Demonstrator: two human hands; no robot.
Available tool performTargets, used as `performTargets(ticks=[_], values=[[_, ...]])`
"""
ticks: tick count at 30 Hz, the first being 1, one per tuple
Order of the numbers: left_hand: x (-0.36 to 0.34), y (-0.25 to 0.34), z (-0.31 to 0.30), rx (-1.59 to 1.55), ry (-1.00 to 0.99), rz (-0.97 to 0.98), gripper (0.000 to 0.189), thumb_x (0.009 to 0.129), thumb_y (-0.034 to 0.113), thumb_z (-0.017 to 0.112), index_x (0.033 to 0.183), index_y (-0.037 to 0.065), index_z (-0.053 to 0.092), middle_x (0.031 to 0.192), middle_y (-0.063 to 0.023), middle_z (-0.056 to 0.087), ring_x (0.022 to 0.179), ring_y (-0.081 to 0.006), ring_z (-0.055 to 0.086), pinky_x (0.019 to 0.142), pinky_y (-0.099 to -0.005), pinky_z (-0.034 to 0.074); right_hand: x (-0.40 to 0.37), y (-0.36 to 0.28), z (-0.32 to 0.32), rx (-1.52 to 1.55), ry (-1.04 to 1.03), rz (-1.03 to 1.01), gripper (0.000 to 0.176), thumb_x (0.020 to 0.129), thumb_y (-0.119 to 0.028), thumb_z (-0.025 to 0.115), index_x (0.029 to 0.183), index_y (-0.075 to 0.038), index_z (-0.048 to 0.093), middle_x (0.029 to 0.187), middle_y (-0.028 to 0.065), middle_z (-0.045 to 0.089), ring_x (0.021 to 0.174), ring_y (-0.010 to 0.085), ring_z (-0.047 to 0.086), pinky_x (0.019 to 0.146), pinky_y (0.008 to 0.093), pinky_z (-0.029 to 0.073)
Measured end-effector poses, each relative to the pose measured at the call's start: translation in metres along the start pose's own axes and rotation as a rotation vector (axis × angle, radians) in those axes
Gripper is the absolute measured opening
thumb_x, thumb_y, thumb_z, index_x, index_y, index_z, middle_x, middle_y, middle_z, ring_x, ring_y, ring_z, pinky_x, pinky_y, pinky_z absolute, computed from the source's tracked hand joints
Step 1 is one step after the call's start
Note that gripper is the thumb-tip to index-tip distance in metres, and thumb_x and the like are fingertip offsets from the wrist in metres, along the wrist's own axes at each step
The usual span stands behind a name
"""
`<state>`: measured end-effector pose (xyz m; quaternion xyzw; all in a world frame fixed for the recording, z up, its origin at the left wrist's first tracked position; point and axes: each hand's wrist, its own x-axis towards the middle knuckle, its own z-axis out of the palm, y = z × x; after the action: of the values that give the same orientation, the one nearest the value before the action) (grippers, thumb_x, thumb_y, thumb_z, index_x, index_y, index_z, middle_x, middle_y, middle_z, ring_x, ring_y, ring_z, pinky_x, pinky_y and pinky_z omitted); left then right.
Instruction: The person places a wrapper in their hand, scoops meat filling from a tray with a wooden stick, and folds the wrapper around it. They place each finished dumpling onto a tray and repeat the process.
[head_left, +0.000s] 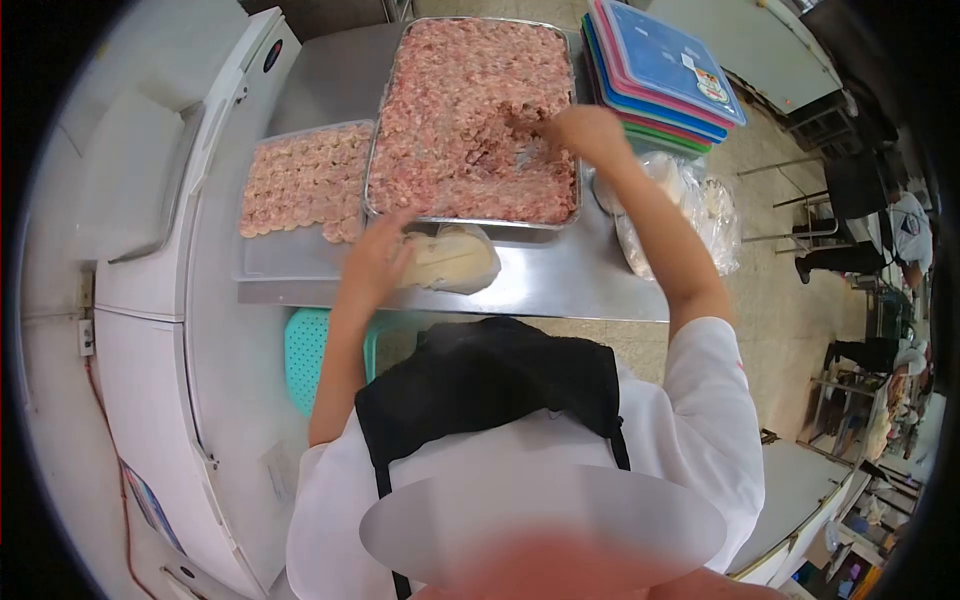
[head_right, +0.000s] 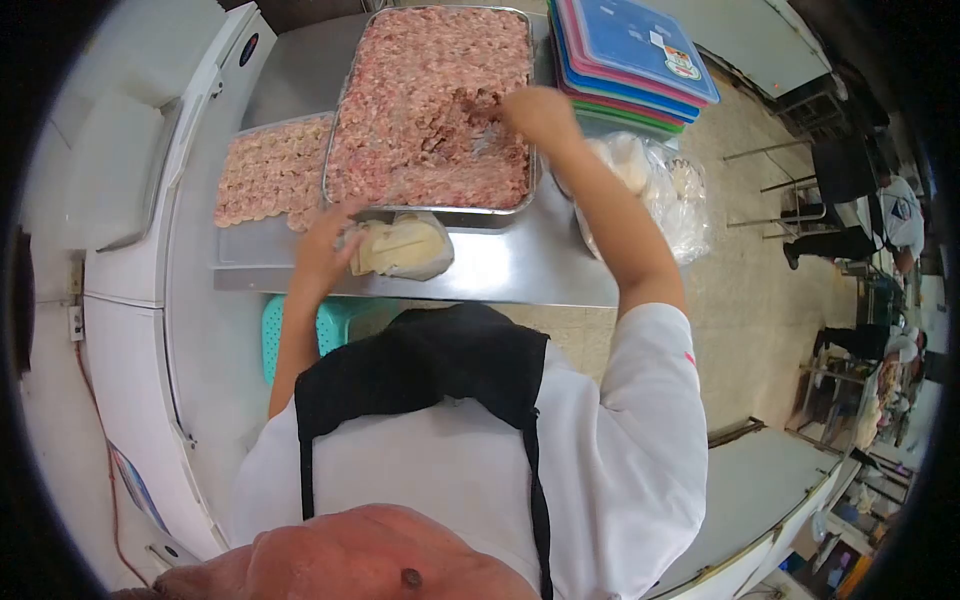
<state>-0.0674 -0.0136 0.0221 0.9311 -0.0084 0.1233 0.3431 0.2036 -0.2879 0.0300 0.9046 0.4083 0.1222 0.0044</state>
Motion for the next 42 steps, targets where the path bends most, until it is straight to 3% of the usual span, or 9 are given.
performTargets(ticks=[5, 8, 14, 17, 21, 29, 32, 37, 42], values=[[0.001, -0.001, 0.055, -0.062, -0.196, 0.044, 0.024, 0.083, 0.015, 0.064, 0.104, 0.004, 0.062, 0.105, -0.0152, 0.058, 0.097, -0.0326, 0.056, 0.086, -0.0392, 0.045, -0.042, -0.071, -0.002, 0.06, -0.091, -0.14, 0.015, 0.073, -0.012, 0.057, 0.069, -0.004, 0.069, 0.073, 0.0169, 0.067, 0.07, 0.0322, 0.068, 0.059, 0.043, 0.053], [-0.002, 0.002, 0.078, 0.05, -0.016, 0.12, 0.015, 0.079, 0.011, 0.065, 0.093, 0.004, 0.064, 0.093, -0.012, 0.058, 0.09, -0.031, 0.056, 0.084, -0.038, 0.043, -0.043, -0.053, -0.029, 0.135, -0.079, -0.221, 0.015, 0.073, -0.012, 0.058, 0.068, -0.004, 0.069, 0.073, 0.0177, 0.067, 0.069, 0.0319, 0.068, 0.057, 0.0429, 0.053], [0.0, 0.003, 0.074, 0.038, -0.069, -0.091, 0.013, 0.081, 0.015, 0.065, 0.091, 0.007, 0.066, 0.092, -0.0117, 0.06, 0.089, -0.0308, 0.058, 0.084, -0.0382, 0.044, -0.019, -0.042, 0.002, 0.194, -0.154, -0.153, 0.014, 0.074, -0.012, 0.057, 0.073, -0.004, 0.069, 0.073, 0.0195, 0.066, 0.069, 0.0325, 0.067, 0.057, 0.0451, 0.053], [-0.003, -0.013, 0.071, -0.253, 0.04, -0.249, 0.013, 0.088, 0.017, 0.061, 0.094, 0.006, 0.064, 0.098, -0.0113, 0.063, 0.091, -0.0282, 0.061, 0.082, -0.0366, 0.047, -0.054, -0.082, 0.009, 0.281, -0.002, -0.122, 0.016, 0.076, -0.015, 0.057, 0.077, -0.002, 0.067, 0.074, 0.019, 0.066, 0.071, 0.0347, 0.066, 0.06, 0.0457, 0.052], [-0.002, -0.016, 0.052, -1.335, 0.184, -0.529, 0.019, 0.096, 0.021, 0.053, 0.104, 0.005, 0.06, 0.102, -0.0104, 0.064, 0.092, -0.0243, 0.062, 0.081, -0.0356, 0.05, -0.066, -0.074, -0.016, 0.429, -0.064, 0.024, 0.019, 0.08, -0.016, 0.056, 0.079, 0.0, 0.065, 0.075, 0.0188, 0.066, 0.074, 0.0364, 0.065, 0.066, 0.0449, 0.052], [0.023, -0.038, 0.035, -2.094, -0.068, -0.359, 0.03, 0.097, 0.023, 0.05, 0.12, 0.004, 0.054, 0.106, -0.0102, 0.063, 0.1, -0.0247, 0.061, 0.087, -0.0384, 0.05, -0.055, -0.077, -0.013, 0.144, -0.179, 0.019, 0.017, 0.08, -0.015, 0.055, 0.075, -0.002, 0.064, 0.074, 0.0202, 0.065, 0.071, 0.0357, 0.066, 0.061, 0.0449, 0.052], [0.04, -0.003, 0.004, -2.141, 0.127, -0.612, 0.035, 0.096, 0.018, 0.05, 0.128, 0.002, 0.051, 0.111, -0.0104, 0.062, 0.105, -0.025, 0.06, 0.09, -0.038, 0.049, -0.065, -0.094, -0.01, 0.221, -0.156, 0.056, 0.018, 0.081, -0.015, 0.056, 0.072, -0.002, 0.063, 0.073, 0.0195, 0.065, 0.071, 0.0359, 0.065, 0.062, 0.0456, 0.051], [0.072, -0.031, 0.001, -1.607, 0.055, -0.53, 0.036, 0.098, 0.015, 0.045, 0.131, -0.001, 0.046, 0.118, -0.0117, 0.059, 0.114, -0.0269, 0.055, 0.099, -0.0383, 0.045, -0.059, -0.089, -0.048, 0.685, -0.269, 0.316, 0.031, 0.09, -0.031, 0.055, 0.082, -0.003, 0.066, 0.078, 0.0206, 0.064, 0.079, 0.0377, 0.063, 0.069, 0.046, 0.048], [0.118, -0.029, 0.012, -1.79, 0.079, -0.615, 0.03, 0.099, 0.017, 0.043, 0.124, 0.0, 0.048, 0.12, -0.0148, 0.057, 0.114, -0.0283, 0.055, 0.102, -0.042, 0.043, -0.046, -0.093, -0.074, 0.866, -0.096, 0.588, 0.036, 0.095, -0.034, 0.055, 0.094, 0.0, 0.069, 0.062, 0.0003, 0.053, 0.06, 0.0085, 0.046, 0.056, 0.0271, 0.041]])
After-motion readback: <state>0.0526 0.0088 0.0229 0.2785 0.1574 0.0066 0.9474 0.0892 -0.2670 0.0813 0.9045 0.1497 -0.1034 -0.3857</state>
